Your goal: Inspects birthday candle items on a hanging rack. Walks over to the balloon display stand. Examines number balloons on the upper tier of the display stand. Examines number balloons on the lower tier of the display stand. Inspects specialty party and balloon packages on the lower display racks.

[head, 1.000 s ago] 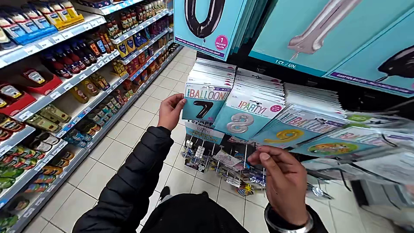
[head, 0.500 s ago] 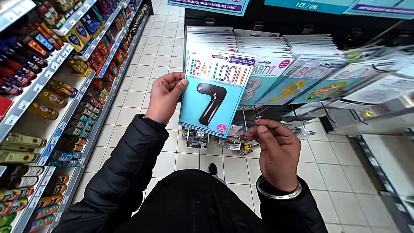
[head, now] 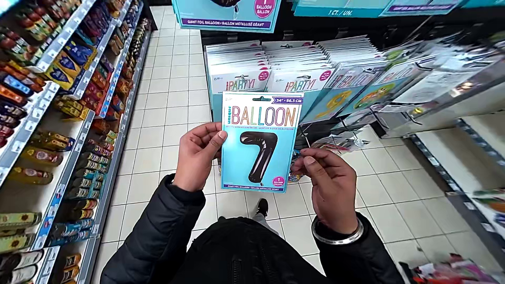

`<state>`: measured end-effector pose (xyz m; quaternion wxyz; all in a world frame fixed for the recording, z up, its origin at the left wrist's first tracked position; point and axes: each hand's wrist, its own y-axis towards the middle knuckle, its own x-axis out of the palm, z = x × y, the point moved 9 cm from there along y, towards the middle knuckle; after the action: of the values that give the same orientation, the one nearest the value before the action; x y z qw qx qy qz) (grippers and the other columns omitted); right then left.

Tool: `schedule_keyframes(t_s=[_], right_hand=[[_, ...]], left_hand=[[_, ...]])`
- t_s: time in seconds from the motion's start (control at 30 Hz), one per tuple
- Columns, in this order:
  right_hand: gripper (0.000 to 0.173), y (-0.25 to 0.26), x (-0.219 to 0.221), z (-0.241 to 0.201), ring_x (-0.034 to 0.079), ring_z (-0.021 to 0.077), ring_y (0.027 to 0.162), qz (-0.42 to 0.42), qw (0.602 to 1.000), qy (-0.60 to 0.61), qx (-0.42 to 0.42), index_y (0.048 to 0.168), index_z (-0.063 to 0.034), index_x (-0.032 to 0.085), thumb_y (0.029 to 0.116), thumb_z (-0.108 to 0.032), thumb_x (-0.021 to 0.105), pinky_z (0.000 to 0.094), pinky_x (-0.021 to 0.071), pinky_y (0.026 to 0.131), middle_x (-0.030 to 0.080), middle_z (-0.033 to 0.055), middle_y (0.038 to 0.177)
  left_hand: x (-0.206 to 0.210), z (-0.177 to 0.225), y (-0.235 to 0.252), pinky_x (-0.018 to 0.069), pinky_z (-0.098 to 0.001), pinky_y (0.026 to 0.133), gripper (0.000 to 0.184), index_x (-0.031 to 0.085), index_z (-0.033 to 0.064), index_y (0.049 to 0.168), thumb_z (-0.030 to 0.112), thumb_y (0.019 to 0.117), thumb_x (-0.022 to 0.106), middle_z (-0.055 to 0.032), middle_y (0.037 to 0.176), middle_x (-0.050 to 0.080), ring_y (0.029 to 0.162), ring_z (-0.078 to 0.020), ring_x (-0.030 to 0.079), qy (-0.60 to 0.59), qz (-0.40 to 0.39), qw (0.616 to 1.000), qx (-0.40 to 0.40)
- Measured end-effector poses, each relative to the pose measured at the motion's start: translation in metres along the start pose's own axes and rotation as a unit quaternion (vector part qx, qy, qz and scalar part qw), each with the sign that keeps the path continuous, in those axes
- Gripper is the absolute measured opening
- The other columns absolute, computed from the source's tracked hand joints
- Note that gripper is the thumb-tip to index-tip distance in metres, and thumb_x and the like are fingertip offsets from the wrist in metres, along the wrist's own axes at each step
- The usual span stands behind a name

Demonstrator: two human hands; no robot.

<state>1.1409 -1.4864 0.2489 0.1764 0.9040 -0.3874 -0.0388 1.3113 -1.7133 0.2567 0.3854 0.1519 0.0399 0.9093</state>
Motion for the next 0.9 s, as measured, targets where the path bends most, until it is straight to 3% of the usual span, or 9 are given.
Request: schedule_keyframes(t_s=[0.53,0.9], right_hand=[[0.021,0.025,0.007,0.014,0.069,0.0181,0.076,0.009,1.0,0.022,-0.013,0.116,-0.006,0.071,0.1015,-0.019,0.062,0.0319,0.0626,0.071,0.07,0.0099,0.092],[0.022,0.027,0.001,0.018,0.071,0.0226,0.079,0.021,0.999,0.028,-0.012,0.115,-0.0027,0.071,0.101,-0.018,0.063,0.0334,0.0633,0.073,0.071,0.0145,0.093]], left_hand=[[-0.007,0.001,0.007,0.0649,-0.0393,0.071,0.022,0.067,0.0003,0.122,0.006,0.1008,0.062,-0.0174,0.102,0.073,0.082,-0.0242,0.074,0.007,0.01,1.0,0.002],[-0.023,0.007,0.045,0.0652,-0.0404,0.071,0.021,0.067,-0.002,0.119,0.004,0.0998,0.063,-0.0176,0.099,0.074,0.081,-0.0249,0.075,0.022,0.056,0.998,0.036]])
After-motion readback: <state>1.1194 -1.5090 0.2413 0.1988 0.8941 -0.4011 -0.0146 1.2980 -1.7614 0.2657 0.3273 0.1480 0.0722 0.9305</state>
